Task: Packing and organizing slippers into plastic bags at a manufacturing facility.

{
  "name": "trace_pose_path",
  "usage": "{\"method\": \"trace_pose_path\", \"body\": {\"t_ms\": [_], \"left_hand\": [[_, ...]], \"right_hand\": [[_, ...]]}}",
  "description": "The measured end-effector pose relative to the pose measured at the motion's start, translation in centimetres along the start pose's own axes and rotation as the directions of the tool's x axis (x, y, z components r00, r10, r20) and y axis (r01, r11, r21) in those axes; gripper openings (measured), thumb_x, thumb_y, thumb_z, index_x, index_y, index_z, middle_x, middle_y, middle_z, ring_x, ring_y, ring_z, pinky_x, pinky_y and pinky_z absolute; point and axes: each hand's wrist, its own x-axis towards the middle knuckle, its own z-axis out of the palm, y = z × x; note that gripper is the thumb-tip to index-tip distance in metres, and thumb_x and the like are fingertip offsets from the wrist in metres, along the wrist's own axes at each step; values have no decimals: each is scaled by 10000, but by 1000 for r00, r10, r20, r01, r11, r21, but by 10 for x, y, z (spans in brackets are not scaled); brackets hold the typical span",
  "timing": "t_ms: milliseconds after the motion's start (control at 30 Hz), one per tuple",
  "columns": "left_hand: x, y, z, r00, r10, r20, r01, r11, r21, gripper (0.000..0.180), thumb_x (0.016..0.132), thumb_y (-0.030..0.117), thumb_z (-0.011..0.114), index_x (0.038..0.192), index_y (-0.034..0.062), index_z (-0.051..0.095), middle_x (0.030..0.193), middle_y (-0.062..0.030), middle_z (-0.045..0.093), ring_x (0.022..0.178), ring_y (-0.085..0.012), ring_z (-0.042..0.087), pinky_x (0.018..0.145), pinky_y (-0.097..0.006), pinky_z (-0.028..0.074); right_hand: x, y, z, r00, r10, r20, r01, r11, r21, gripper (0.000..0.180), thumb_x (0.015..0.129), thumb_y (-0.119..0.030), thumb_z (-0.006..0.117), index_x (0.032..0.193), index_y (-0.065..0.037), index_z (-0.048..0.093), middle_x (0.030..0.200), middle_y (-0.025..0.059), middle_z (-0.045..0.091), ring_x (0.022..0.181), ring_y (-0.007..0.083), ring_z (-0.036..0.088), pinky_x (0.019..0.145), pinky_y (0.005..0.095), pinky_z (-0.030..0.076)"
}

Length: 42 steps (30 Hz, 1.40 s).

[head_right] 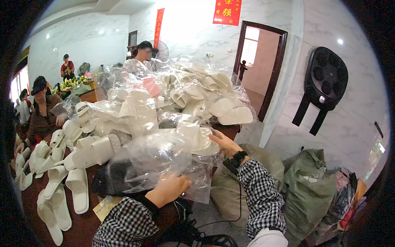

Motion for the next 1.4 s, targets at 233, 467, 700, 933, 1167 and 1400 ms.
{"method": "trace_pose_path", "body": {"t_ms": [233, 467, 700, 933, 1167, 1400], "left_hand": [[4, -23, 13, 913, 317, -257, -330, 944, -5, 312, 953, 322, 491, 1041, 82, 670, 1026, -166, 680, 1024, -342, 616, 948, -465, 447], [3, -7, -13, 985, 171, -6, -171, 985, -37, 303, 940, 339, 486, 1006, 117, 682, 1069, -137, 678, 1055, -327, 609, 956, -429, 450], [6, -49, 38, 832, 346, -433, -430, 896, -109, 352, 918, 309, 522, 1196, 126, 636, 1131, -148, 662, 1013, -371, 621, 882, -474, 482], [7, -40, 17, 963, 230, -137, -257, 939, -228, 390, 947, 323, 496, 1252, 99, 592, 1141, -191, 642, 1025, -391, 611, 904, -478, 469], [6, -30, -14, 994, 46, 95, -15, 953, -303, 432, 976, 336, 471, 1309, 73, 548, 1152, -233, 623, 1036, -411, 600, 925, -482, 456], [16, -37, -18, 996, -92, -18, 71, 868, -492, 659, 1015, 462, 372, 1479, 14, 237, 1323, -329, 492, 1190, -449, 519, 1000, -469, 420]], "right_hand": [[27, -13, 15, 993, 2, 120, 20, 984, -179, 724, 851, -497, 685, 1299, 46, 514, 1247, 165, 588, 1118, 246, 566, 932, 341, 443], [46, 20, 12, 993, 103, 51, -114, 829, 547, 531, 889, -341, 687, 1262, 8, 543, 1214, 123, 608, 1077, 223, 588, 876, 346, 485], [32, -31, 38, 973, 111, 203, -170, 938, 303, 580, 916, -314, 664, 1358, 18, 487, 1230, 85, 600, 1070, 162, 571, 894, 299, 468], [43, -49, 36, 992, -121, 18, 111, 950, 294, 257, 921, -196, 655, 1074, 9, 674, 987, 24, 678, 945, 106, 613, 848, 252, 477], [16, -86, -87, 839, -488, -241, 531, 833, 159, 525, 878, -114, 650, 1355, 19, 476, 1344, 165, 537, 1239, 255, 522, 1058, 361, 398], [-1, -234, -13, 779, -621, -85, 617, 735, 281, 451, 989, -149, 496, 1403, 15, 430, 1274, 108, 575, 1098, 167, 569, 919, 266, 477]]}}
